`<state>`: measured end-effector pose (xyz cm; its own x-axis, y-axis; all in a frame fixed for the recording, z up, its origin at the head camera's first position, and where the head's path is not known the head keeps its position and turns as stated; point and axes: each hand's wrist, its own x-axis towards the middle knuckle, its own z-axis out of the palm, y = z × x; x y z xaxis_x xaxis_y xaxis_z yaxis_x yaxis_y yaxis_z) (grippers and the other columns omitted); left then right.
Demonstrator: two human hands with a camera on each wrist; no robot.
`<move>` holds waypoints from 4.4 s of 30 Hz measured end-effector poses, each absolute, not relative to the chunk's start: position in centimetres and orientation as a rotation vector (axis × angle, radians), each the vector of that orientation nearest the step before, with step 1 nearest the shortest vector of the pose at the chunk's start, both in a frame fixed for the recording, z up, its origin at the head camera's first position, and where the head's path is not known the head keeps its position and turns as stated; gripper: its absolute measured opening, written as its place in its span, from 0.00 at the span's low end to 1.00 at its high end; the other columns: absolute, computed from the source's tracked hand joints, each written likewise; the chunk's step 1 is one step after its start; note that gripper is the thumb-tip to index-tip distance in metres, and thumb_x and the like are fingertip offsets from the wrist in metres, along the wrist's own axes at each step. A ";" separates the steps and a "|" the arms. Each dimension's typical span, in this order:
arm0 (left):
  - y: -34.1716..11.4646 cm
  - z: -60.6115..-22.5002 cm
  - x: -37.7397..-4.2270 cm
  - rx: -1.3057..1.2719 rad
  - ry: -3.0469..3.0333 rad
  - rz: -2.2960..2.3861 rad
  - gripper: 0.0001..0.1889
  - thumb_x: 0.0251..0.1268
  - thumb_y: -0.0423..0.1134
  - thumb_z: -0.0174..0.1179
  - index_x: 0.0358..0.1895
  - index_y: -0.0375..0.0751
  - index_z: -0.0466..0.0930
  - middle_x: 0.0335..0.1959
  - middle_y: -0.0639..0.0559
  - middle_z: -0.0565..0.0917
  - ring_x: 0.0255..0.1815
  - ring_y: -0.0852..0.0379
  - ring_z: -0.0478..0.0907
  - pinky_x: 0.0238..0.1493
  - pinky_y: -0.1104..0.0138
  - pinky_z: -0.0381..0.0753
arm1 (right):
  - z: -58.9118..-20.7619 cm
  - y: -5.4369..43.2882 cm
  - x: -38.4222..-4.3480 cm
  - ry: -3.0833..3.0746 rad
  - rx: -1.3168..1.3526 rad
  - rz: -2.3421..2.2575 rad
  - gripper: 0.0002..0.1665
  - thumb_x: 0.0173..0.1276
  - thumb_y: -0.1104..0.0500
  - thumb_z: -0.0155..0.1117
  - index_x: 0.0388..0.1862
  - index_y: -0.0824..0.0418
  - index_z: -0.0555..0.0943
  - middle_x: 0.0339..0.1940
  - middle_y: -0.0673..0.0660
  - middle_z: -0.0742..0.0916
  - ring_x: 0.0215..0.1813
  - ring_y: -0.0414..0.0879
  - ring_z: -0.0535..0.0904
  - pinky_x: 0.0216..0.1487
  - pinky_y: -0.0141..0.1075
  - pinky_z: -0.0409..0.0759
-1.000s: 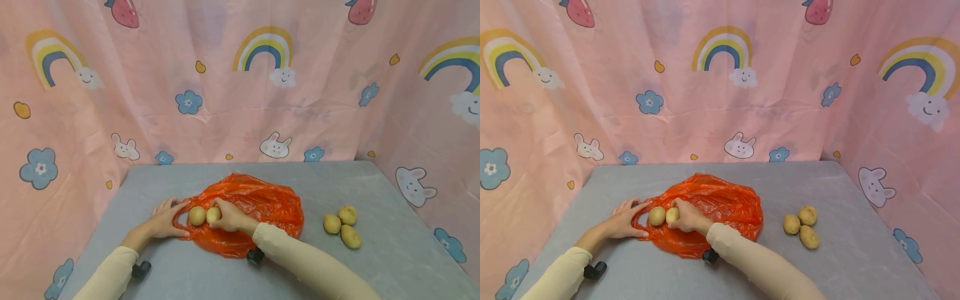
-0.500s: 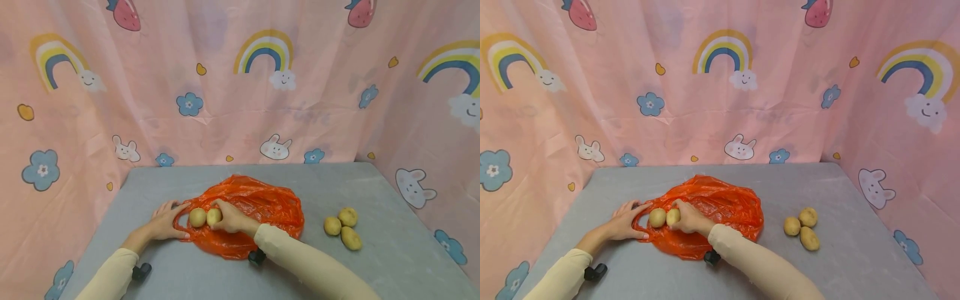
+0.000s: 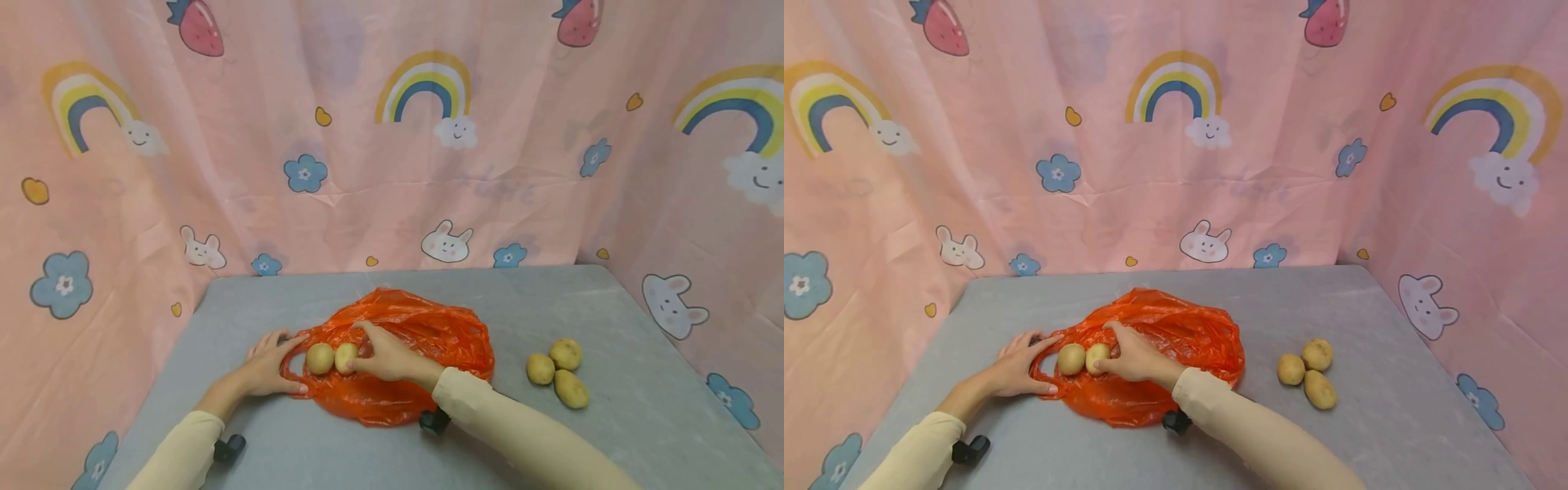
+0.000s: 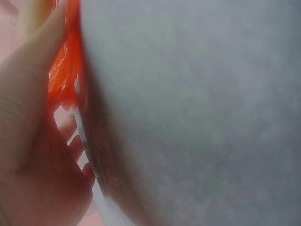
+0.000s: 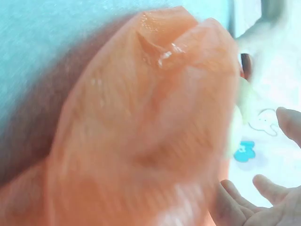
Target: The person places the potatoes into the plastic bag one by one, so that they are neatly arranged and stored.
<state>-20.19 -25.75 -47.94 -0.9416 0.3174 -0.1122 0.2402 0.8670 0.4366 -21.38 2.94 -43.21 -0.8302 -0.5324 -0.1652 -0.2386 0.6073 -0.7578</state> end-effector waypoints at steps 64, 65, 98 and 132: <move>-25.8 -48.2 -20.4 0.409 2.865 0.634 0.55 0.44 0.65 0.76 0.77 0.51 0.63 0.74 0.33 0.61 0.75 0.29 0.55 0.70 0.30 0.53 | -40.0 18.2 -19.8 2.660 -0.702 -1.288 0.29 0.73 0.54 0.65 0.68 0.66 0.72 0.65 0.70 0.79 0.56 0.60 0.80 0.49 0.46 0.82; -25.8 -48.2 -20.4 0.408 2.864 0.634 0.55 0.44 0.65 0.76 0.77 0.51 0.63 0.74 0.33 0.61 0.75 0.29 0.55 0.70 0.30 0.53 | -40.0 18.6 -19.8 2.665 -0.691 -1.292 0.29 0.73 0.55 0.65 0.68 0.66 0.72 0.65 0.70 0.79 0.55 0.60 0.80 0.49 0.46 0.82; -25.8 -48.2 -20.4 0.401 2.860 0.654 0.55 0.44 0.64 0.77 0.77 0.50 0.64 0.74 0.34 0.61 0.75 0.28 0.55 0.71 0.30 0.52 | -41.1 27.9 -19.8 2.766 -0.572 -1.161 0.27 0.76 0.55 0.61 0.68 0.67 0.72 0.65 0.71 0.79 0.59 0.64 0.78 0.52 0.47 0.79; -25.8 -48.3 -20.4 0.401 2.860 0.666 0.55 0.44 0.65 0.76 0.77 0.50 0.64 0.74 0.33 0.61 0.75 0.29 0.55 0.71 0.30 0.52 | -43.0 35.2 -19.7 2.901 -0.418 -1.051 0.29 0.77 0.57 0.59 0.71 0.71 0.69 0.65 0.78 0.76 0.61 0.74 0.75 0.41 0.31 0.79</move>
